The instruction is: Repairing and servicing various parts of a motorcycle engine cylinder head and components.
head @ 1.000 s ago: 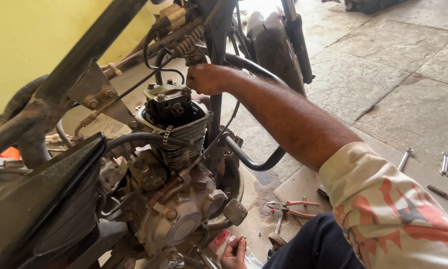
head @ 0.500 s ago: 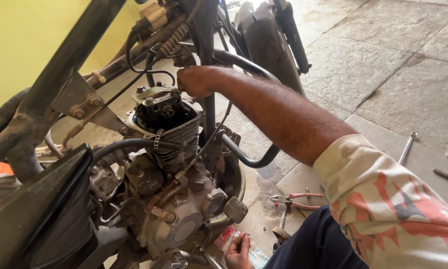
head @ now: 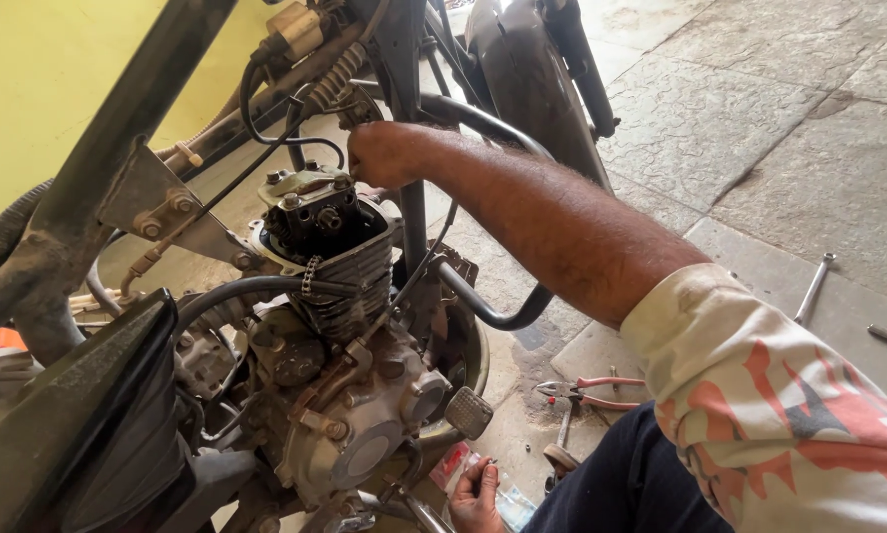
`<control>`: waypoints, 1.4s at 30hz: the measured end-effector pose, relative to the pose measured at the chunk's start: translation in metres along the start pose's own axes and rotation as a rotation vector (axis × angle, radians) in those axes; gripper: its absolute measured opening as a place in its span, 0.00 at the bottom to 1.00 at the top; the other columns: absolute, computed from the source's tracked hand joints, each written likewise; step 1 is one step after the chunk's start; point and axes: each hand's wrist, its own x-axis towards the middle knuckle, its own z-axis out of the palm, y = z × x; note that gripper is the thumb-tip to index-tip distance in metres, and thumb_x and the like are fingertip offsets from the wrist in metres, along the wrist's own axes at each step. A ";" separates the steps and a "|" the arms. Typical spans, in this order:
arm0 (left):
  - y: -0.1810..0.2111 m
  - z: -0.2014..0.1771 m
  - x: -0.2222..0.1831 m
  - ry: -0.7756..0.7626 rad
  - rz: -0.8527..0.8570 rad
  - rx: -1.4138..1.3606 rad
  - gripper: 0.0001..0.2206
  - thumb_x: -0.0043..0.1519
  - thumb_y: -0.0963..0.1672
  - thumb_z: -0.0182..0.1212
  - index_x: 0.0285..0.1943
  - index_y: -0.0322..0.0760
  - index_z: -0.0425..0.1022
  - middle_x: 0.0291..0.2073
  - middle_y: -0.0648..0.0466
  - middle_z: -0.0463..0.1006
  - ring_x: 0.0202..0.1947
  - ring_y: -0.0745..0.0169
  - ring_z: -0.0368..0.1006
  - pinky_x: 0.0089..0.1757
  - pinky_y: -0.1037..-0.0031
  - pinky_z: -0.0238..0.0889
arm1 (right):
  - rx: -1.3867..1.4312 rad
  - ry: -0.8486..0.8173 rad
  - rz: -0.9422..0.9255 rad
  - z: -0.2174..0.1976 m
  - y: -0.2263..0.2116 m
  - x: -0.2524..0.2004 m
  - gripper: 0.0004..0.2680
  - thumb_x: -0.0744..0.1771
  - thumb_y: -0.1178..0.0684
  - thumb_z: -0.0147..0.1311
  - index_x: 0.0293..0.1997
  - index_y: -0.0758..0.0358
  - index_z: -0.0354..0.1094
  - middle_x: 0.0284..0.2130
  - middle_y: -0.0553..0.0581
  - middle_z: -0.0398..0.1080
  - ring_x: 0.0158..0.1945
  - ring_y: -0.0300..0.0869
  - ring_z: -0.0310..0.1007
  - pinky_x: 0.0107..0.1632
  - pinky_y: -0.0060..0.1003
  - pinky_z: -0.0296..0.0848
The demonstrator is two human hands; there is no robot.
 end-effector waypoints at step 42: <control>0.058 0.004 -0.017 -0.012 -0.003 0.022 0.08 0.60 0.38 0.69 0.46 0.26 0.81 0.38 0.53 0.82 0.37 0.70 0.76 0.43 0.79 0.70 | 0.317 -0.540 0.023 0.136 0.032 -0.308 0.09 0.65 0.47 0.59 0.44 0.58 0.78 0.34 0.55 0.79 0.35 0.45 0.79 0.41 0.42 0.76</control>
